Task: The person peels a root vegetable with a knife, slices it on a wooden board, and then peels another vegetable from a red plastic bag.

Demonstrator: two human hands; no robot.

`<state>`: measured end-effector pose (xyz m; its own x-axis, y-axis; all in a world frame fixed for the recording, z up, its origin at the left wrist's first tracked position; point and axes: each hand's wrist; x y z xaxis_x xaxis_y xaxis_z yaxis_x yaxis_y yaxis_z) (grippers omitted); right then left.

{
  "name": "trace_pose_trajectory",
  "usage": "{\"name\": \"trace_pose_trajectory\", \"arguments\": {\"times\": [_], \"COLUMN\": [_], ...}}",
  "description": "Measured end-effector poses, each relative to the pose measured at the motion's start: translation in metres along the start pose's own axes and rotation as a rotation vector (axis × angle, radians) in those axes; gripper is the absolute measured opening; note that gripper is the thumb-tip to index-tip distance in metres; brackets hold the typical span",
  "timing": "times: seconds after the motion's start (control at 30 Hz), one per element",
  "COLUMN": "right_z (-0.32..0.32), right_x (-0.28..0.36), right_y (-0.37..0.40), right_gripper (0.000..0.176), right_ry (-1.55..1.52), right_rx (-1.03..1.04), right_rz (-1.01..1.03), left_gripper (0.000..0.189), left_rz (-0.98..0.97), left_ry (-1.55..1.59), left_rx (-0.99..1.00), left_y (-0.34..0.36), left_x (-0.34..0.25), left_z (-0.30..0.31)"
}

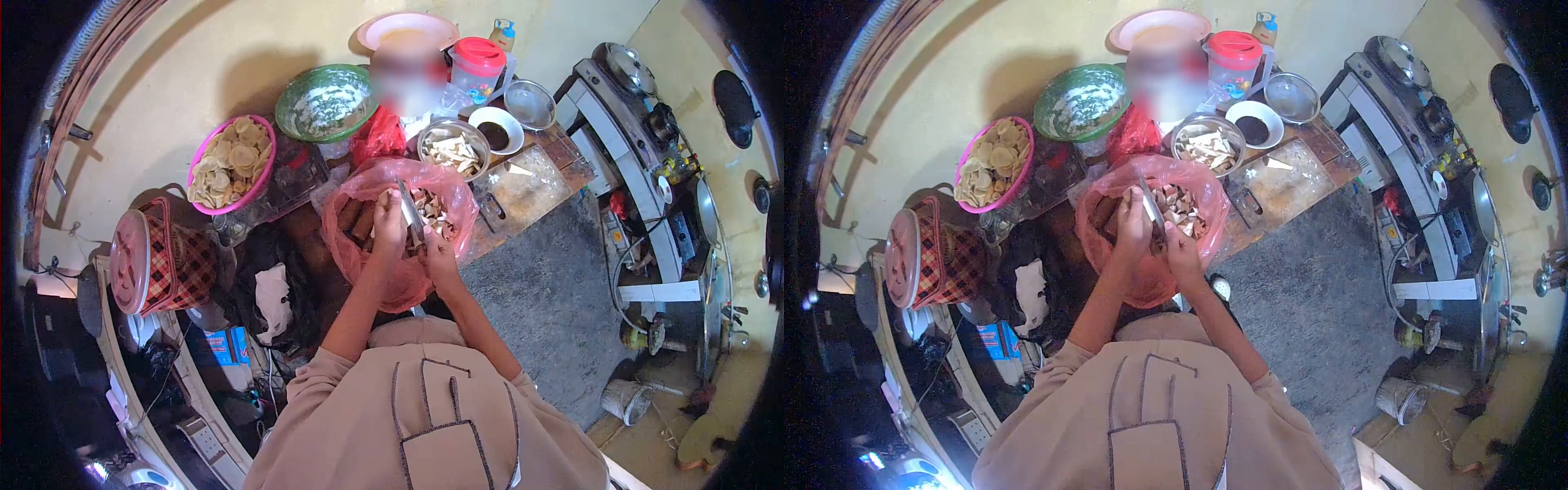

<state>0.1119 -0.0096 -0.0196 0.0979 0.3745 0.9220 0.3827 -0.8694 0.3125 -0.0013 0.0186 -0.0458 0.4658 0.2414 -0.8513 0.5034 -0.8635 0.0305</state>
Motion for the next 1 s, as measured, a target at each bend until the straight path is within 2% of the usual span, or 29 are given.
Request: {"name": "trace_pose_trajectory", "arguments": {"times": [0.1, 0.2, 0.27, 0.3, 0.33, 0.4, 0.5, 0.6, 0.7, 0.8, 0.9, 1.0], "right_z": [-0.002, 0.007, 0.013, 0.013, 0.014, 0.013, 0.012, 0.007, 0.008, 0.004, 0.01, 0.011], "right_x": [0.013, 0.012, 0.009, 0.009, 0.011, 0.013, 0.008, 0.01, 0.003, -0.001, -0.006, -0.002], "right_y": [0.006, 0.003, -0.001, -0.003, -0.004, -0.003, -0.008, -0.007, -0.011, -0.011, -0.013, -0.011], "right_gripper": [0.036, 0.038, 0.039, 0.039, 0.039, 0.039, 0.039, 0.04, 0.037, 0.035, 0.033, 0.035], "right_ry": [-0.073, -0.239, -0.262, -0.274, -0.208, -0.076, -0.084, -0.103, -0.005, 0.091, 0.244, 0.461], "right_rx": [0.013, 0.096, 0.144, 0.168, 0.158, 0.139, 0.164, 0.148, 0.155, 0.082, 0.078, 0.007], "right_rz": [-0.103, -0.346, -0.344, -0.343, -0.284, -0.172, -0.101, -0.001, 0.136, 0.265, 0.299, 0.305], "left_gripper": [0.037, 0.039, 0.043, 0.043, 0.043, 0.04, 0.039, 0.039, 0.038, 0.042, 0.04, 0.041], "left_rz": [0.08, 0.278, -0.001, -0.021, -0.042, 0.157, 0.281, 0.26, 0.233, 0.12, 0.183, 0.175], "left_ry": [-0.019, 0.145, -0.132, -0.147, -0.161, 0.056, 0.319, 0.479, 0.395, 0.149, 0.374, 0.303], "left_rx": [0.097, 0.2, 0.153, 0.151, 0.15, 0.186, 0.114, 0.075, 0.116, 0.128, 0.001, -0.023], "left_y": [0.008, 0.008, 0.017, 0.014, 0.012, -0.003, 0.004, 0.005, 0.007, 0.007, 0.009, 0.014], "left_x": [-0.017, -0.025, -0.026, -0.021, -0.015, 0.003, 0.003, 0.009, 0.004, 0.012, 0.007, -0.004], "left_z": [-0.002, 0.006, 0.0, 0.004, 0.008, 0.027, 0.019, 0.015, 0.013, 0.017, 0.008, -0.001]}}
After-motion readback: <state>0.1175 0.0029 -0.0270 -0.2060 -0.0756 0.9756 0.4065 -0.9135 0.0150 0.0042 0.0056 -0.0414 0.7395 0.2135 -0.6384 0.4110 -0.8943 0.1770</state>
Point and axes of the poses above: each hand's wrist, its own y-axis away from the middle knuckle, its own z-axis out of the back of the hand, x = y × z
